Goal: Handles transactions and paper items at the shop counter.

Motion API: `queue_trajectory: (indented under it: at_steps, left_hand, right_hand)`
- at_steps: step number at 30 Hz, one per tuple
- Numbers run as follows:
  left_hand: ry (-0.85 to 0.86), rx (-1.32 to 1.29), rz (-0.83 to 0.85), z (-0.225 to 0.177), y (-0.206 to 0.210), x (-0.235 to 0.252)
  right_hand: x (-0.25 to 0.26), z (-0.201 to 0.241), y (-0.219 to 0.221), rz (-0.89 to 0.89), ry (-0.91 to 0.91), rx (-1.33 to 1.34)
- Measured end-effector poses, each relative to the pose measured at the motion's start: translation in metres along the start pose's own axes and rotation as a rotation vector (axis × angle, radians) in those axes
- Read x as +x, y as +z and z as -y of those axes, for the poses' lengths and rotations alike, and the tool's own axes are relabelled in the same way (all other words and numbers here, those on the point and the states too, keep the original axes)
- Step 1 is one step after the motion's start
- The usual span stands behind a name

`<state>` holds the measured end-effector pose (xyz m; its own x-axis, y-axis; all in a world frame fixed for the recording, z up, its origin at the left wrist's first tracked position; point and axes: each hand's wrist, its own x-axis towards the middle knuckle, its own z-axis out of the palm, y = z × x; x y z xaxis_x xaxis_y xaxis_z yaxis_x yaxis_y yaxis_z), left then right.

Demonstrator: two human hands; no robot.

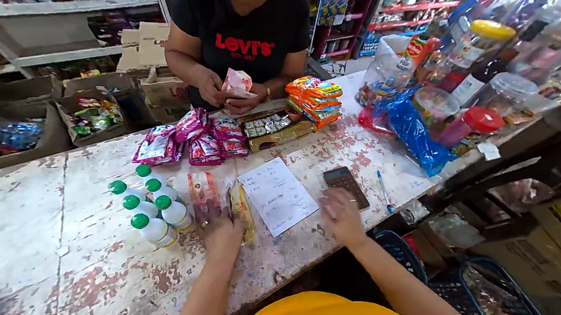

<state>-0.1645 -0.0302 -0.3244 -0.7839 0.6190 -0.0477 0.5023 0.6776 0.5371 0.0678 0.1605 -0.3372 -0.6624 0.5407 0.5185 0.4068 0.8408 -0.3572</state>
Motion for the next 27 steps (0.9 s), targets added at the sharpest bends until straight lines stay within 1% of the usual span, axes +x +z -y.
queue_trajectory:
  at_steps: [3, 4, 6, 9, 13, 17, 18, 20, 22, 27]
  left_hand:
    - [0.044, 0.116, 0.070, -0.009, -0.003, -0.005]
    - [0.064, 0.125, 0.083, -0.012, -0.002, -0.007]
    - [0.117, 0.132, 0.113, -0.014, 0.000, -0.011]
    - [0.188, 0.088, 0.123, -0.016, -0.001, -0.018]
    - [0.188, 0.009, 0.099, -0.019, -0.010, -0.020]
    - [0.233, 0.033, 0.011, -0.014, -0.002, -0.016]
    - [0.223, 0.050, 0.015, -0.013, 0.001, -0.015]
    - [0.165, 0.095, 0.108, -0.014, 0.003, -0.013]
    - [0.138, 0.105, 0.140, -0.016, 0.000, -0.012]
    - [0.140, -0.012, 0.169, -0.008, -0.003, -0.012]
  right_hand:
    - [-0.020, -0.054, -0.029, -0.119, 0.283, -0.097]
    - [-0.024, -0.066, -0.032, -0.143, 0.350, -0.113]
    - [-0.028, -0.079, -0.027, -0.151, 0.430, -0.132]
    - [-0.030, -0.088, -0.017, -0.144, 0.418, -0.171]
    - [-0.022, -0.088, -0.024, -0.016, 0.389, -0.197]
    - [-0.022, -0.087, -0.024, -0.006, 0.353, -0.210]
    - [-0.023, -0.087, -0.025, 0.003, 0.350, -0.208]
    - [-0.023, -0.084, -0.026, 0.021, 0.357, -0.199]
    - [-0.023, -0.085, -0.026, 0.025, 0.347, -0.193]
    - [-0.025, -0.082, -0.025, -0.053, 0.283, -0.151]
